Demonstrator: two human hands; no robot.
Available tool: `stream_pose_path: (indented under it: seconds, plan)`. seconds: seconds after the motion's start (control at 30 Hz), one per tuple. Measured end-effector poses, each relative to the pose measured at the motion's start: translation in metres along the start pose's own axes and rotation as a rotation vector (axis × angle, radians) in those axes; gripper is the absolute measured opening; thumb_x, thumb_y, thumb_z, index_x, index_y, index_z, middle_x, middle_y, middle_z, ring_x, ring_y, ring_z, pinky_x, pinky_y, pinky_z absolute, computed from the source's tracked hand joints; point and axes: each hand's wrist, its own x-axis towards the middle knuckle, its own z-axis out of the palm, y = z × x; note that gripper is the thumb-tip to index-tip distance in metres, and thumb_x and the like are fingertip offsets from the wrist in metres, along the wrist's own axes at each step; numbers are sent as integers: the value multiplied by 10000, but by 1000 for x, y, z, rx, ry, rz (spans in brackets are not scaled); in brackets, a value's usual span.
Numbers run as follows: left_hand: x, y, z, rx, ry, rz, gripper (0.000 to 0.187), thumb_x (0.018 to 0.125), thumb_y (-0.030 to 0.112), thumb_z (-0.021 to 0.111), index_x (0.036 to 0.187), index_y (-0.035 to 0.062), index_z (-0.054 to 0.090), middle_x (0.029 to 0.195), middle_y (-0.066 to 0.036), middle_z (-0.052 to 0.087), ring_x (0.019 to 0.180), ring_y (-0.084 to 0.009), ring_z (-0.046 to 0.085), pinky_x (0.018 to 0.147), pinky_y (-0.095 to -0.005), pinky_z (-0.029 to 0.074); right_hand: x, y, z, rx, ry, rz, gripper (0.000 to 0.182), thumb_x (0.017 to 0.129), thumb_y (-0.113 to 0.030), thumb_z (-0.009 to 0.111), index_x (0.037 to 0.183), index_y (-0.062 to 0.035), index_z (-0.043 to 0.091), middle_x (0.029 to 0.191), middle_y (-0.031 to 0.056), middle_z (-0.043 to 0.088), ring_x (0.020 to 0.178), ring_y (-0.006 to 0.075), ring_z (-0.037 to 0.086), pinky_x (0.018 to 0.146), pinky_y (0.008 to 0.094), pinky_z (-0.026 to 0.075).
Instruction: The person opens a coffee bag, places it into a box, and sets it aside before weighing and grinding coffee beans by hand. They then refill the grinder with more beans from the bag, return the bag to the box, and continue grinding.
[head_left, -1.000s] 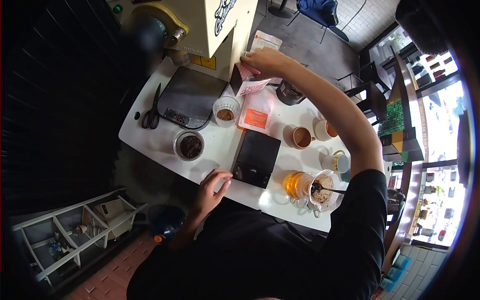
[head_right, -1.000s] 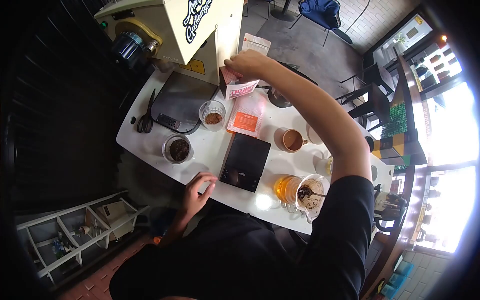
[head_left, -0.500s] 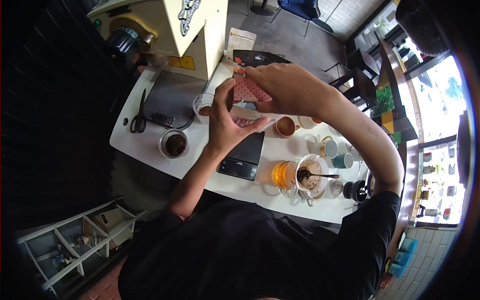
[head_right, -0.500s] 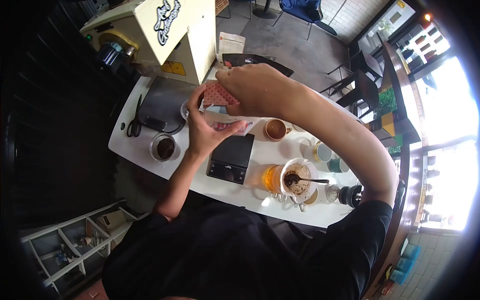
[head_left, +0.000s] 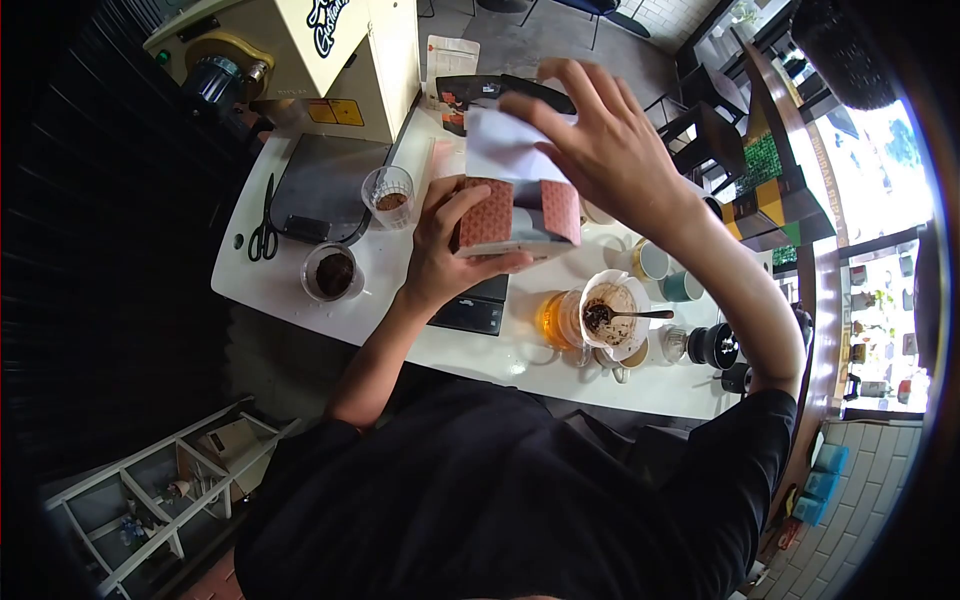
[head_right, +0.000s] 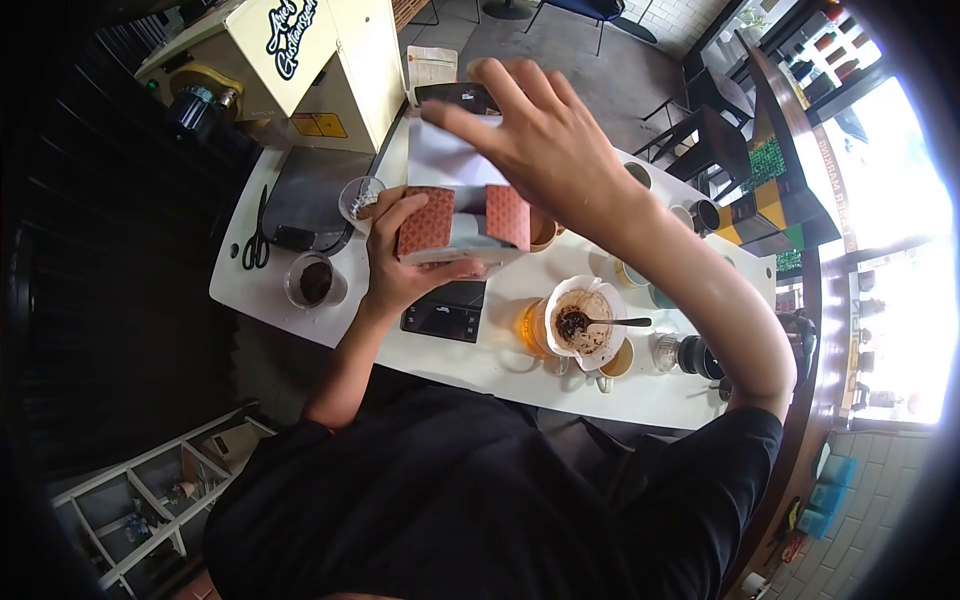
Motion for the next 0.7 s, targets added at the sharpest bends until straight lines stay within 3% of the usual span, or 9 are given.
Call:
stream_pose_path:
  seconds: [0.1,0.17,0.23,0.33,0.53,0.7]
  plan:
    - [-1,1,1,122,-30,-86,938,605,373,942,1351,101,443,1222,-152,520,1125,-342,548,933,-452,481,-14,-23,-14,-62,46,-157,398,716,-128,707,1089,-174,575,1063,31,547,947,212,573,820,341,489]
    - [-6,-1,-1,88,-24,-140,915,636,390,924,1355,95,442,1204,-152,520,1126,-338,543,936,-455,474,-22,-44,-15,245,-53,-163,232,751,-130,687,976,-102,636,950,30,592,978,198,598,859,343,498]
    - [-8,2,-3,78,-35,-177,899,661,436,899,1347,80,440,1201,-154,512,1109,-336,548,930,-450,473,-29,-51,-15,427,-244,-23,254,773,-129,679,1019,-74,645,956,56,631,1006,214,615,873,356,511]
    - [-14,-1,-2,-10,-48,-259,935,676,513,857,1356,57,407,1204,-166,502,1094,-338,558,931,-449,472,-38,-47,-2,378,-324,39,274,773,-156,719,1014,-41,660,958,83,666,995,241,626,888,364,510]
    - [-19,5,1,30,-83,-190,978,668,527,847,1380,54,371,1246,-181,497,1147,-363,530,969,-463,451,-28,-42,10,529,-552,78,239,784,-213,770,951,-54,703,908,90,693,957,247,635,846,378,520]
    - [-33,-4,-6,88,-76,-266,1010,660,553,841,1390,40,368,1262,-174,503,1167,-344,536,987,-454,449,-27,-47,31,569,-448,12,201,778,-217,767,928,-92,718,872,61,697,951,247,633,848,392,519]
